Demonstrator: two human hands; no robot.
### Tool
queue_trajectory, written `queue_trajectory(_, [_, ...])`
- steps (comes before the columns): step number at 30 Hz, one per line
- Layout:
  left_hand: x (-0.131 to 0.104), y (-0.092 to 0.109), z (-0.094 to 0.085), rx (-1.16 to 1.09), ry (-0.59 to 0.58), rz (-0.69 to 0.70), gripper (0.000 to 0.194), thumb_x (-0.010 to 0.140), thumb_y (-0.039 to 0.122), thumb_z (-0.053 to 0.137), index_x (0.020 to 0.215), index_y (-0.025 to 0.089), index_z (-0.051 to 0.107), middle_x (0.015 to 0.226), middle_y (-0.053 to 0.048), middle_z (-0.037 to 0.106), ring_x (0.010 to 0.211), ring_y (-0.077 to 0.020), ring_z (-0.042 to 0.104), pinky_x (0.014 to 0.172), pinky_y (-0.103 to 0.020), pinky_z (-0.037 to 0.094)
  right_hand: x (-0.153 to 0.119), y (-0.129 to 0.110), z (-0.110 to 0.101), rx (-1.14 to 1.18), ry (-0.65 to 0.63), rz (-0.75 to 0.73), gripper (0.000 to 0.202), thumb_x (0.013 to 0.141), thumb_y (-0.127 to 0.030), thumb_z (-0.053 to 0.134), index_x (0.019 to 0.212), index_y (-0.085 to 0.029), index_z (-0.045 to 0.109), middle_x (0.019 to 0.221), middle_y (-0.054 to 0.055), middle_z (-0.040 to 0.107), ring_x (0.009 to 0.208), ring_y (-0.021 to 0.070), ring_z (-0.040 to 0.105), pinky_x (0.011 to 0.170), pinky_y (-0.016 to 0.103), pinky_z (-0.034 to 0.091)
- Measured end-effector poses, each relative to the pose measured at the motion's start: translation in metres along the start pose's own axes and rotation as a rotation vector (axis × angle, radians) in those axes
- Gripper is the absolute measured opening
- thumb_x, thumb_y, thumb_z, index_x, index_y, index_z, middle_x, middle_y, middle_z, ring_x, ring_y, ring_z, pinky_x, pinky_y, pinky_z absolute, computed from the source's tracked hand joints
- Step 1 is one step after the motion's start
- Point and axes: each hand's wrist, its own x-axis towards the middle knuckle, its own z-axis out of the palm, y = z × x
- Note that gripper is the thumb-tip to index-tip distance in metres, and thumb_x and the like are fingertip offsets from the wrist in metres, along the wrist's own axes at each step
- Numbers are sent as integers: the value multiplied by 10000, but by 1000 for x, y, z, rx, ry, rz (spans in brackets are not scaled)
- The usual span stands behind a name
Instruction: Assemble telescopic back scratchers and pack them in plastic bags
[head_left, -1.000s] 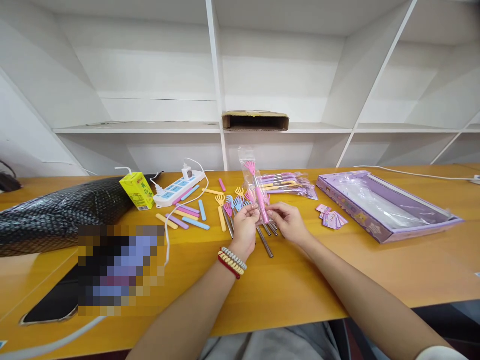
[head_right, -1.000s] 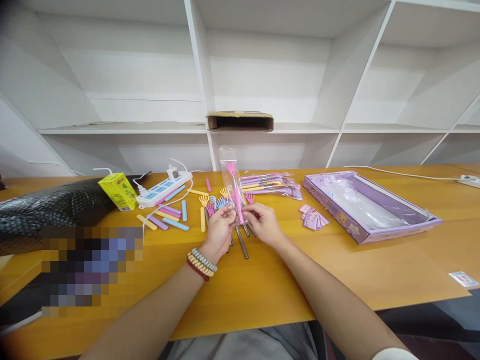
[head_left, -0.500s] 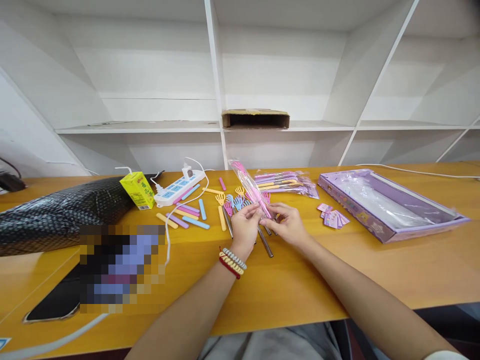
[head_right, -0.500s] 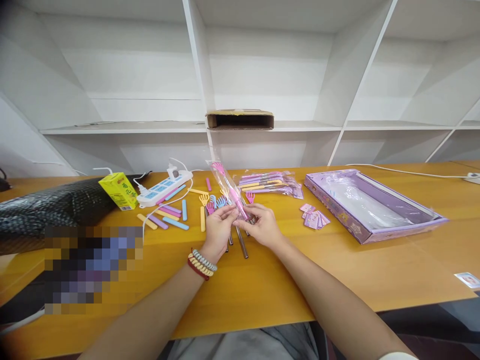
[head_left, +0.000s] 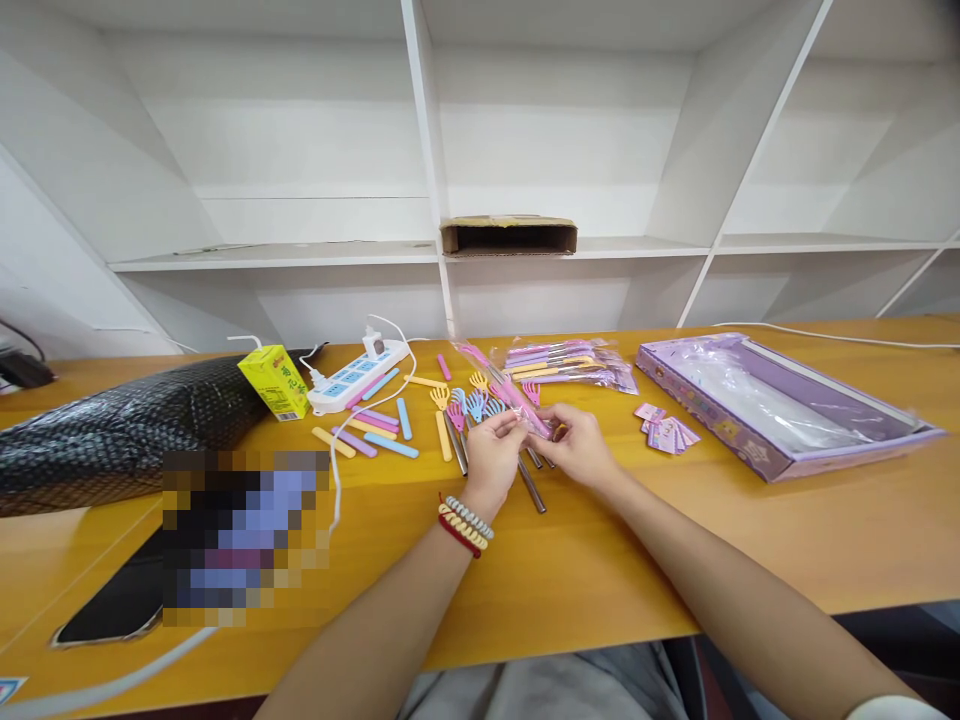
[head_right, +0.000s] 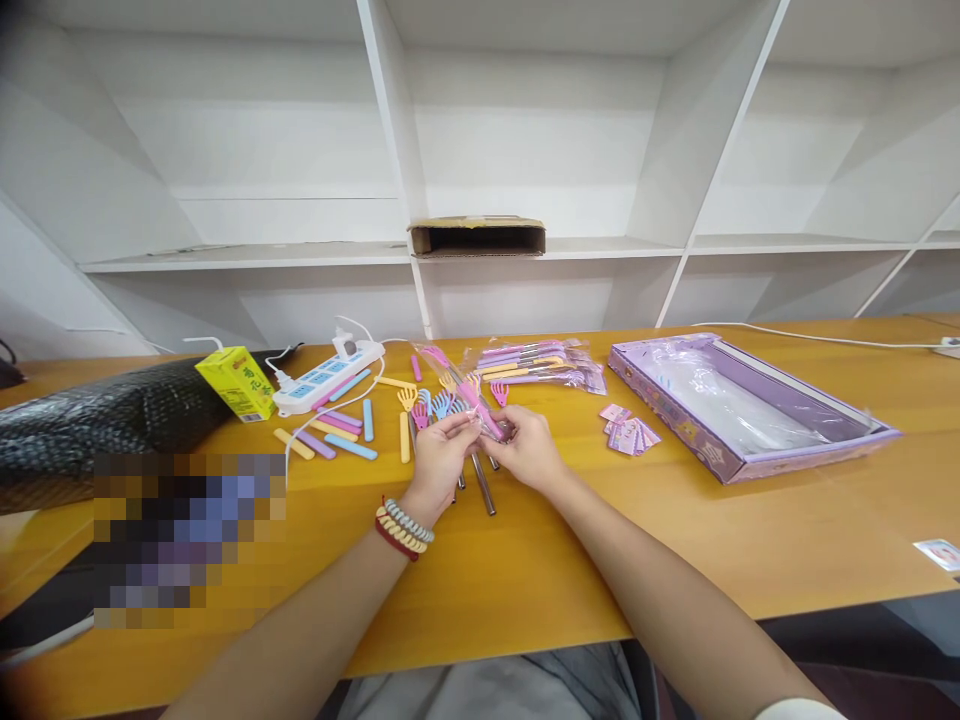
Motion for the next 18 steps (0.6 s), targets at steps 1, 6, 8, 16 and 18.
queue_trajectory(1, [2, 0, -1, 26, 19, 15, 230, 588, 135, 680, 816, 109, 663, 734, -56, 670, 634, -128, 610, 622, -264, 503, 0, 0, 0, 5, -21, -11, 264, 710, -358, 636, 874, -151, 655, 730, 33, 628, 612, 123, 529, 573, 238, 433])
queue_trajectory(6, [10, -2, -7, 60, 83, 111, 181, 631, 145, 636, 810, 129, 655, 767, -48, 665, 689, -134, 612, 646, -257, 497, -2, -8, 2, 79, -127, -89, 238, 846, -285, 474, 948, -197, 671, 957, 64, 624, 860, 156, 584, 792, 294, 462])
queue_trajectory(8, [11, -3, -9, 57, 75, 126, 187, 650, 198, 645, 828, 140, 656, 790, -45, 663, 698, -138, 611, 641, -258, 494, -4, -12, 5, 43, -127, -137, 239, 846, -247, 462, 965, -204, 664, 1012, 74, 592, 912, 162, 569, 829, 306, 455])
queue_trajectory(16, [8, 6, -7, -51, 77, 41, 329, 594, 179, 709, 914, 132, 645, 770, -45, 647, 659, -138, 608, 607, -275, 501, -11, -16, 9, -68, -201, -219, 387, 783, -203, 512, 1169, -213, 543, 1145, 98, 481, 947, 170, 542, 848, 327, 466])
queue_trajectory(18, [7, 15, -7, -79, 70, -10, 287, 588, 145, 701, 870, 123, 649, 749, -40, 639, 611, -127, 595, 557, -264, 494, -9, -17, 7, -66, -182, -209, 389, 785, -243, 527, 1173, -222, 540, 1126, 90, 501, 956, 176, 539, 835, 325, 468])
